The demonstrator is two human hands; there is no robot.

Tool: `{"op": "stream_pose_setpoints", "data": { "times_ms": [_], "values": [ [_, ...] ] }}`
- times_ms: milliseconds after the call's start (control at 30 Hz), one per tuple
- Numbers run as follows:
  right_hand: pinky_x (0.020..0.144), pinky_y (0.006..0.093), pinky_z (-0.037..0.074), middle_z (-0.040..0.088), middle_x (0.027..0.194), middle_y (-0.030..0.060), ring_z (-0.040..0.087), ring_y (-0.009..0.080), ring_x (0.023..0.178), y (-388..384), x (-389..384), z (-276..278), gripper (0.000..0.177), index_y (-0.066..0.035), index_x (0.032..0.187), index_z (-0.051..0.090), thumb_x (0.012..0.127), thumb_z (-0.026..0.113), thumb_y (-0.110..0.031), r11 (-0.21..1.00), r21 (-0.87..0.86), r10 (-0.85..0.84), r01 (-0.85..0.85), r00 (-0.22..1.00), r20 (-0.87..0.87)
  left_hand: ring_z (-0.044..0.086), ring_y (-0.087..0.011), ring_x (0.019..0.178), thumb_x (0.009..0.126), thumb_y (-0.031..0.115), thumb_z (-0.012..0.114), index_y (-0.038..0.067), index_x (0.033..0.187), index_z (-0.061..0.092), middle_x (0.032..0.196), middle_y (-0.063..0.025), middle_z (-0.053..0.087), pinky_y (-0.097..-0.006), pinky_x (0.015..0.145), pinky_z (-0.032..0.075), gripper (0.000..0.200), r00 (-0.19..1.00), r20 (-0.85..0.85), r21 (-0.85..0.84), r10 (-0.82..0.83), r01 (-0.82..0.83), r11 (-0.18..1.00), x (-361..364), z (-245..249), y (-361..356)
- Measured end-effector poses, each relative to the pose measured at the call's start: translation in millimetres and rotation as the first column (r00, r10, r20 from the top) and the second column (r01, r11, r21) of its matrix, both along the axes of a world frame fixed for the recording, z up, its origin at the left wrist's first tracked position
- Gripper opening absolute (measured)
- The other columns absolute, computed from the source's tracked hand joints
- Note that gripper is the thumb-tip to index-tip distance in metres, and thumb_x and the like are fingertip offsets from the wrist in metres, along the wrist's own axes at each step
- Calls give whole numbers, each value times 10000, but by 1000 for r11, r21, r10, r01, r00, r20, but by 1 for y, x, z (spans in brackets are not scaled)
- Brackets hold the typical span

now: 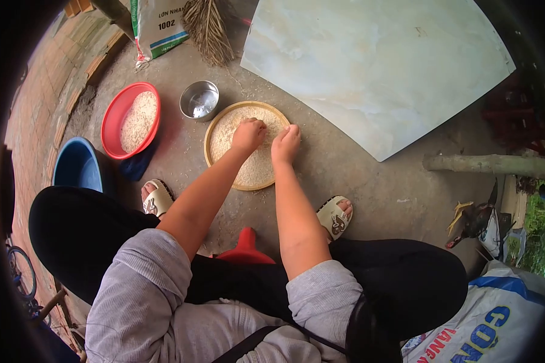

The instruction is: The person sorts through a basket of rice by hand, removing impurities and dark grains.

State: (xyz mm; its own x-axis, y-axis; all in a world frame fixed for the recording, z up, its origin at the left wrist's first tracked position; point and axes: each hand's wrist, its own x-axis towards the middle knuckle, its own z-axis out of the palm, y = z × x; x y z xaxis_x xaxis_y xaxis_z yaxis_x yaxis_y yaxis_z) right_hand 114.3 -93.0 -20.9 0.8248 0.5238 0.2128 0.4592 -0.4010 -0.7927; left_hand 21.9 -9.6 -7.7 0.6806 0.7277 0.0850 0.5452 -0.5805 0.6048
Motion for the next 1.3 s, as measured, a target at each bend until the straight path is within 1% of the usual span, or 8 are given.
{"op": "stream_pose_setpoints", "data": {
  "times_ms": [400, 500, 600, 667, 800, 900, 1033, 1300],
  "values": [
    [749, 480, 442, 546, 945, 210, 542, 417, 866, -9, 1, -6, 155, -2, 918, 484, 923, 418, -142, 998, -62, 19, -15, 998, 67, 606, -307, 835, 763, 162, 624, 52, 794, 632, 862, -117, 626, -417, 727, 509, 115, 989, -54, 150, 138, -128, 980, 19, -17, -7],
    [746, 476, 445, 552, 948, 204, 547, 409, 867, -6, 0, -6, 151, -8, 922, 490, 920, 430, -146, 998, -70, -1, 5, 998, 70, 616, -274, 699, 763, 133, 612, 37, 796, 609, 829, -125, 627, -382, 670, 517, 101, 979, 96, -72, 180, -173, 982, 13, -9, -3],
    [744, 468, 449, 560, 946, 194, 553, 398, 868, -5, 0, -7, 143, -16, 920, 501, 914, 454, -151, 997, -76, -12, 17, 997, 72, 605, -223, 606, 778, 109, 603, 18, 800, 582, 803, -118, 631, -321, 604, 508, 96, 881, 181, -403, 437, -339, 850, 7, -8, 9],
    [743, 463, 452, 563, 944, 189, 556, 393, 868, -4, 1, -8, 140, -19, 918, 509, 911, 468, -153, 997, -78, -9, 15, 997, 70, 599, -185, 611, 798, 84, 602, -2, 849, 569, 793, -107, 618, -266, 596, 495, 105, 635, 394, -787, 664, -141, 601, 5, -18, 29],
    [711, 403, 478, 589, 897, 148, 602, 297, 793, 7, 8, -12, 113, -15, 922, 535, 868, 543, -114, 998, -33, -58, 57, 998, -12, 597, -166, 714, 861, 45, 498, -34, 944, 557, 835, -93, 603, -265, 669, 533, 129, 512, 328, -942, 794, 238, 235, -12, 18, 57],
    [691, 330, 516, 614, 807, 106, 607, 177, 733, 25, 18, -10, 104, 9, 905, 543, 857, 569, -79, 879, 326, -48, 347, 746, -664, 588, -151, 745, 891, 57, 442, -40, 992, 560, 855, -83, 599, -260, 684, 538, 183, 543, 310, -935, 781, 322, 148, -27, 17, 71],
    [720, 326, 519, 597, 844, 109, 592, 199, 774, 37, 43, 13, 71, 10, 888, 563, 819, 572, -8, 765, 431, 357, 478, 243, -902, 588, -144, 738, 906, 64, 436, -40, 995, 573, 842, -72, 599, -258, 681, 533, 194, 636, 341, -930, 692, 336, 150, -46, 28, 75],
    [649, 307, 499, 605, 781, 72, 570, 185, 666, 35, 62, 17, 92, 13, 871, 611, 805, 562, -30, 869, 437, 375, 231, 266, -888, 591, -124, 651, 892, 155, 539, -12, 914, 636, 788, -57, 631, -252, 631, 506, 194, 930, 188, -924, 315, 59, 377, -68, 13, 61]
  ]
}}
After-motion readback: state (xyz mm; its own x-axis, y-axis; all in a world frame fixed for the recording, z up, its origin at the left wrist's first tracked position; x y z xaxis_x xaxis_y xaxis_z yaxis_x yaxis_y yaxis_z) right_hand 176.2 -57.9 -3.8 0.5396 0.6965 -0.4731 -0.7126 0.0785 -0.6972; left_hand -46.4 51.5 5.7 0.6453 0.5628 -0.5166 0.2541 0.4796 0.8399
